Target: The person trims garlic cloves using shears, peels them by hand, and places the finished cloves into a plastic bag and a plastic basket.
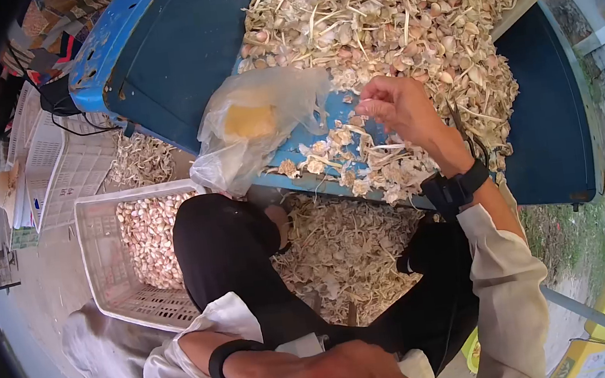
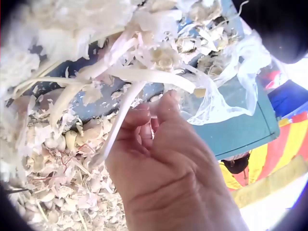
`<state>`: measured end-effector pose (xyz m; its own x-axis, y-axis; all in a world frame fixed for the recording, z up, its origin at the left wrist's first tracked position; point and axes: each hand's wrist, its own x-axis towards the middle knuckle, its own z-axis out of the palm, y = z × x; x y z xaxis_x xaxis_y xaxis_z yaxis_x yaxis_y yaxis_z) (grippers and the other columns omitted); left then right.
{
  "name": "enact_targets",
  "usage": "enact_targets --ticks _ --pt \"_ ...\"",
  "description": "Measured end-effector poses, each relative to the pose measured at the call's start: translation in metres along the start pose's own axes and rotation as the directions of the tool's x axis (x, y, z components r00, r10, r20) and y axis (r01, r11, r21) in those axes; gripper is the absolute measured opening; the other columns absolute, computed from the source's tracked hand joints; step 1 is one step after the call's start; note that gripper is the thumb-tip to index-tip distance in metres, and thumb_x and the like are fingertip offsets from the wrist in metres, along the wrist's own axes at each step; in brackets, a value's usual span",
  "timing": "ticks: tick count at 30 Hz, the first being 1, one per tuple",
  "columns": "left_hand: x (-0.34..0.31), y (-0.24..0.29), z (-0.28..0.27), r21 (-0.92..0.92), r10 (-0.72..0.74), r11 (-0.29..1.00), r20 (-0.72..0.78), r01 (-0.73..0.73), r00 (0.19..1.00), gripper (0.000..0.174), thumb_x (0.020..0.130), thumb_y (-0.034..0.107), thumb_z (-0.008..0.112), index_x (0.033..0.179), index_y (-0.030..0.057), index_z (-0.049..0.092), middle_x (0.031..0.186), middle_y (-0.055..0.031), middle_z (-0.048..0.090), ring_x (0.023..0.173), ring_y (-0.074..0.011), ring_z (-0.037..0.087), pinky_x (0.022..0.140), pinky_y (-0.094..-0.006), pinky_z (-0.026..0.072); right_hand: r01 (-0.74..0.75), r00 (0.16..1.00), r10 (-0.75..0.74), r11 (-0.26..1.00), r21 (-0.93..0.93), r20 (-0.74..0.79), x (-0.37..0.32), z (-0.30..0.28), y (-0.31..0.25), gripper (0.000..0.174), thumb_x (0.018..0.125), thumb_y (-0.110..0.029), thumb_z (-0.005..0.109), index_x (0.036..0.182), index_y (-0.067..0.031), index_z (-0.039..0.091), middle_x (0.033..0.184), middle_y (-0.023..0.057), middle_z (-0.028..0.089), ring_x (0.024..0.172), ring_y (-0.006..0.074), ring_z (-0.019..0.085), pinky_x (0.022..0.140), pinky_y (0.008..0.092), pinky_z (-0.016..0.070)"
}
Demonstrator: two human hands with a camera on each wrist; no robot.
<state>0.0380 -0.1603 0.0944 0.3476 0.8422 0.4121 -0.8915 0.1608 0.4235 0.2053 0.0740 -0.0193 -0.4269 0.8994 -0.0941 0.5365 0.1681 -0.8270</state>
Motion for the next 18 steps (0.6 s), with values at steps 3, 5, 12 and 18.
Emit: enact_targets --ticks 3,5,12,18 --pt "0.009 -0.002 0.008 0.045 0.086 0.995 0.121 -0.092 0.989 0.03 0.086 0.017 0.068 0.094 -0.0114 0.065 0.076 -0.0164 0.068 0.059 -0.0244 0.067 0.051 -0.0302 0.0539 -0.11 0.992 0.124 0.926 0.361 -0.017 -0.023 -0.031 0.009 0.015 0.085 -0.008 0.068 0.097 -0.0001 0.065 0.077 0.0019 0.062 0.065 0.0067 0.058 0.056 0.0214 0.05" --pt "0.014 -0.006 0.012 0.091 0.121 0.987 0.118 -0.132 0.986 0.029 0.085 0.017 0.07 0.091 -0.0112 0.065 0.075 -0.0165 0.068 0.058 -0.0237 0.067 0.05 -0.03 0.0537 -0.068 0.989 0.127 0.853 0.518 -0.081 -0.04 -0.044 0.015 0.02 0.085 -0.008 0.068 0.102 0.001 0.064 0.082 0.0025 0.063 0.066 0.008 0.059 0.058 0.0223 0.051" --pt "0.03 -0.031 0.011 0.057 0.072 0.995 0.082 -0.076 0.994 0.023 0.086 0.016 0.066 0.089 -0.0068 0.062 0.073 -0.0145 0.065 0.059 -0.0226 0.065 0.049 -0.0305 0.0519 -0.01 0.985 0.122 0.747 0.665 -0.123 -0.073 -0.066 0.02 0.029 0.085 -0.01 0.068 0.11 0.0012 0.062 0.091 0.0049 0.065 0.074 0.0101 0.061 0.063 0.0238 0.0534" --pt "0.039 -0.046 0.012 0.042 0.058 0.997 0.021 -0.059 0.998 0.019 0.088 0.015 0.063 0.086 -0.0031 0.059 0.072 -0.0127 0.063 0.059 -0.0216 0.064 0.049 -0.0309 0.0503 0.047 0.995 0.029 0.699 0.714 -0.093 -0.091 -0.077 0.002 0.018 0.087 -0.009 0.065 0.103 -0.0015 0.062 0.094 0.0071 0.066 0.078 0.0128 0.065 0.065 0.024 0.0547"
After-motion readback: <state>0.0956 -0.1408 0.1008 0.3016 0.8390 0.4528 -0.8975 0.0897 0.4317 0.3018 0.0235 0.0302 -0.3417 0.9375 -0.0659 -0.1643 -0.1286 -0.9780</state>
